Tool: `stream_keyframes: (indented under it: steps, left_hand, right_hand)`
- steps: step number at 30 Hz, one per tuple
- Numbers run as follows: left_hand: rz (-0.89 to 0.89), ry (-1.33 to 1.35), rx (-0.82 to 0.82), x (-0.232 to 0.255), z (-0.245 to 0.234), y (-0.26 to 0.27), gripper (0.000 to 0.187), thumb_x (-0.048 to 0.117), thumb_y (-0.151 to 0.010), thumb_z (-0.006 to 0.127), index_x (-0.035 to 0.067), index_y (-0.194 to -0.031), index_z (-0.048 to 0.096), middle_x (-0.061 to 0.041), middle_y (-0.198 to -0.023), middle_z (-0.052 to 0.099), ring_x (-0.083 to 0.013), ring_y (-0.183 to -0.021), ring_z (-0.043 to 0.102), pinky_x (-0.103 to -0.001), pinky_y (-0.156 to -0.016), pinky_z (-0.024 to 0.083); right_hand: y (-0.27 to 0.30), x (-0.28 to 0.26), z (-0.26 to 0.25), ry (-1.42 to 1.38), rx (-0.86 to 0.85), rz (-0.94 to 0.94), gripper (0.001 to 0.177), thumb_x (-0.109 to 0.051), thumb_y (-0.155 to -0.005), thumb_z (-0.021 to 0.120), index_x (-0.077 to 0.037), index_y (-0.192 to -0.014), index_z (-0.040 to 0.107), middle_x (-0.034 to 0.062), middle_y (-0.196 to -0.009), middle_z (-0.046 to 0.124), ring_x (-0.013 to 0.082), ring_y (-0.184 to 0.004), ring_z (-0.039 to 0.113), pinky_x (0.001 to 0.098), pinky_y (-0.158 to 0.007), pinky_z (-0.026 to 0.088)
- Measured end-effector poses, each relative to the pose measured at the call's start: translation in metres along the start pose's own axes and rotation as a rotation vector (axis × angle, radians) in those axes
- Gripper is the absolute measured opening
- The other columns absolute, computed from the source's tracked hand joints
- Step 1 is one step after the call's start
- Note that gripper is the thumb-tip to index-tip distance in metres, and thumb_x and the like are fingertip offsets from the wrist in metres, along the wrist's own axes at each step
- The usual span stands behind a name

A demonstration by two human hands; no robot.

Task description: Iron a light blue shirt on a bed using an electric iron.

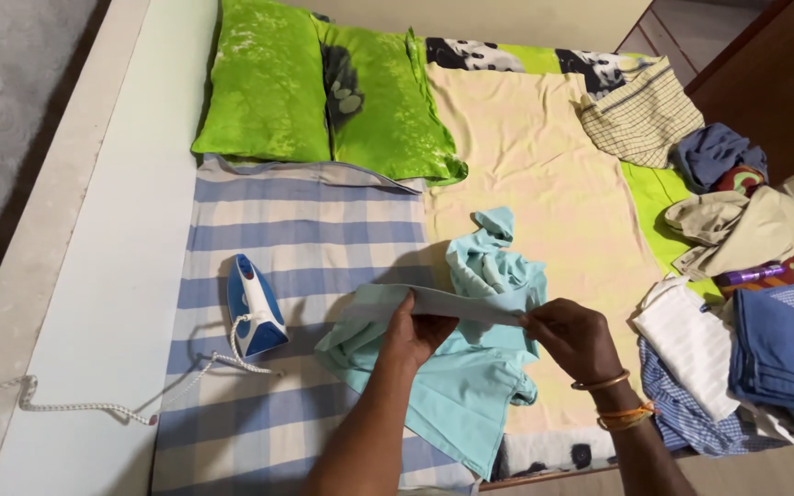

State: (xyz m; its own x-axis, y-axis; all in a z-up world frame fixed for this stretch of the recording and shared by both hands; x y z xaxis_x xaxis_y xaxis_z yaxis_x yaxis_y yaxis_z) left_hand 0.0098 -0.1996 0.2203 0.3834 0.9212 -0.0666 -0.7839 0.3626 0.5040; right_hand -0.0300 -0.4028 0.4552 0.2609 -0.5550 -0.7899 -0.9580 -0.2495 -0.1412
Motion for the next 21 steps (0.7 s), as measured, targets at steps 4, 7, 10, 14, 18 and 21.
stream_keyframes:
  steps: [4, 7, 10, 14, 18, 21]
  left_hand:
    - [-0.027, 0.008, -0.050, -0.002, -0.029, -0.020, 0.047, 0.033, -0.102, 0.057, 0.000, -0.135, 0.053, -0.022, -0.138, 0.061, -0.0408, -0.123, 0.063, -0.059, -0.103, 0.055]
    - [-0.060, 0.016, -0.067, -0.004, -0.043, -0.029, 0.043, 0.027, -0.103, 0.058, -0.002, -0.134, 0.053, -0.022, -0.137, 0.060, -0.0405, -0.122, 0.063, -0.059, -0.103, 0.054]
    - [-0.083, 0.008, -0.022, -0.004, -0.062, -0.046, 0.038, 0.025, -0.104, 0.058, -0.001, -0.131, 0.054, -0.019, -0.134, 0.060, -0.0379, -0.119, 0.063, -0.058, -0.103, 0.053]
    - [-0.056, -0.079, 0.077, -0.007, -0.090, -0.061, 0.026, 0.019, -0.103, 0.054, 0.004, -0.125, 0.057, -0.017, -0.128, 0.062, -0.0350, -0.117, 0.063, -0.058, -0.105, 0.053]
    - [-0.074, -0.172, 0.048, -0.012, -0.112, -0.061, 0.021, 0.020, -0.106, 0.058, 0.006, -0.122, 0.062, -0.011, -0.113, 0.068, -0.0294, -0.105, 0.065, -0.057, -0.104, 0.058]
    - [-0.215, -0.344, 0.135, -0.026, -0.103, -0.023, 0.042, 0.038, -0.105, 0.055, -0.003, -0.112, 0.062, -0.022, -0.096, 0.073, -0.0391, -0.092, 0.072, -0.053, -0.089, 0.059]
  right_hand:
    - [0.015, 0.035, 0.008, -0.219, 0.092, 0.149, 0.019, -0.004, -0.090, 0.072, 0.007, -0.105, 0.074, 0.0135, -0.086, 0.077, 0.0156, -0.075, 0.072, 0.0302, -0.067, 0.059]
    - [0.025, 0.043, 0.013, -0.290, 0.120, 0.194, 0.023, -0.004, -0.090, 0.070, 0.008, -0.110, 0.074, 0.0138, -0.094, 0.078, 0.0168, -0.080, 0.075, 0.0312, -0.072, 0.061]
    - [0.034, 0.039, 0.020, -0.262, 0.115, 0.169, 0.024, -0.005, -0.089, 0.070, 0.006, -0.111, 0.073, 0.0127, -0.096, 0.079, 0.0160, -0.083, 0.076, 0.0307, -0.074, 0.062]
    - [0.045, 0.025, 0.024, 0.092, 0.169, 0.123, 0.023, -0.006, -0.083, 0.079, 0.001, -0.104, 0.077, 0.0112, -0.091, 0.077, 0.0163, -0.079, 0.075, 0.0309, -0.068, 0.060]
    - [0.053, 0.015, 0.029, 0.315, 0.294, 0.085, 0.011, -0.006, -0.084, 0.080, -0.001, -0.094, 0.075, 0.0101, -0.087, 0.075, 0.0180, -0.073, 0.075, 0.0311, -0.065, 0.059]
    - [0.059, 0.003, 0.033, 0.141, 0.305, -0.042, 0.010, 0.003, -0.085, 0.072, 0.000, -0.095, 0.072, 0.0094, -0.092, 0.072, 0.0193, -0.078, 0.076, 0.0291, -0.064, 0.061]
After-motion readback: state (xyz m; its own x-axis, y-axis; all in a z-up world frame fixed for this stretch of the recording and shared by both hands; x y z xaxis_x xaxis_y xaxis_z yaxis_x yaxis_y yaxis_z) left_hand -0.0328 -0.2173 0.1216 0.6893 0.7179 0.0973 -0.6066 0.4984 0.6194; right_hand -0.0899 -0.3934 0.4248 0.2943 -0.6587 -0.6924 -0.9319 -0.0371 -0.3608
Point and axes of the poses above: each hand's wrist, its own y-axis away from the middle knuckle, its own z-axis out of the palm, x = y × z, the point moved 5 cm from there along -y, towards the middle knuckle
